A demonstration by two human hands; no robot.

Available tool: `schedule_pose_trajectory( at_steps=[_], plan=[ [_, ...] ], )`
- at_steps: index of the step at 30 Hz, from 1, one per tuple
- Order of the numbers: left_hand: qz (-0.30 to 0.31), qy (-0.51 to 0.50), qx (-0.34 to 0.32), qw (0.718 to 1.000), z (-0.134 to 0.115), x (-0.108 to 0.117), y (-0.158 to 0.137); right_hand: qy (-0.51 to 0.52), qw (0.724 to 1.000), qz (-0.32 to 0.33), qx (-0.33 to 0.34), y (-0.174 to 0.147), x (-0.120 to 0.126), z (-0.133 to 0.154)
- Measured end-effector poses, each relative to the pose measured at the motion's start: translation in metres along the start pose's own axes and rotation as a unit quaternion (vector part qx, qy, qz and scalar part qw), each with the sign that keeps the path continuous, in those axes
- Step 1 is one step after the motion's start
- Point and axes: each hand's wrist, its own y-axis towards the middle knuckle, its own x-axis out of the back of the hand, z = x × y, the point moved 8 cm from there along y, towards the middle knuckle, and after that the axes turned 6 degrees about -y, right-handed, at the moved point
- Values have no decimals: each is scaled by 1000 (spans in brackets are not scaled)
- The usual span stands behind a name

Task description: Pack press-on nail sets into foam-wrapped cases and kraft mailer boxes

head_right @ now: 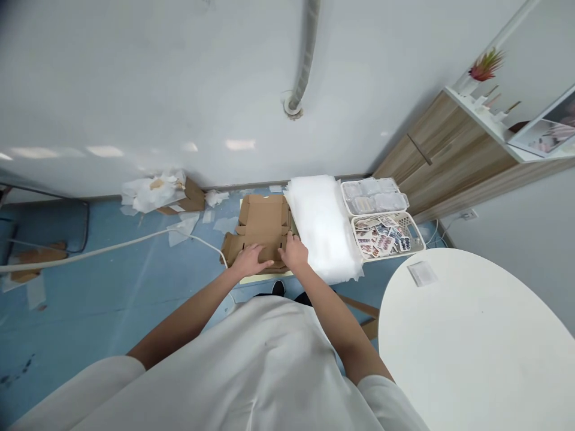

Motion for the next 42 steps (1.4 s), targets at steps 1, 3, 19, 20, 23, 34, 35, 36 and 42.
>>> schedule_pose_trajectory(
  at_steps=[1, 3, 19, 20, 23, 34, 35, 36, 42],
  plan=[
    [8, -3, -4, 1000, 2, -3, -1, -18, 1000, 3, -5, 2, -3, 1],
    [20, -10, -12, 1000, 6, -7, -3, -47, 999, 13, -10, 5, -8, 2],
    [86, -46, -107, 989, 14, -3, 9, 19, 998, -44, 50, -5, 0, -20],
    [92, -29, -124, 988, 10, -4, 8, 14, 995, -68, 66, -9, 3, -16],
    [113, 47, -163, 979, 1, -13, 3, -16, 984, -102, 144, -25, 4, 4],
    [22, 158, -138, 977, -9, -8, -13, -99, 955, 95, 262, -57, -56, 31],
    [6, 149, -145, 978, -10, -4, -15, -76, 960, 101, 249, -55, -57, 28],
    [-11, 136, -150, 979, -12, -1, -17, -44, 965, 109, 234, -54, -57, 24],
    [-76, 46, -167, 982, -17, 11, -27, 201, 979, 36, 0, -40, -20, -20]
  ],
)
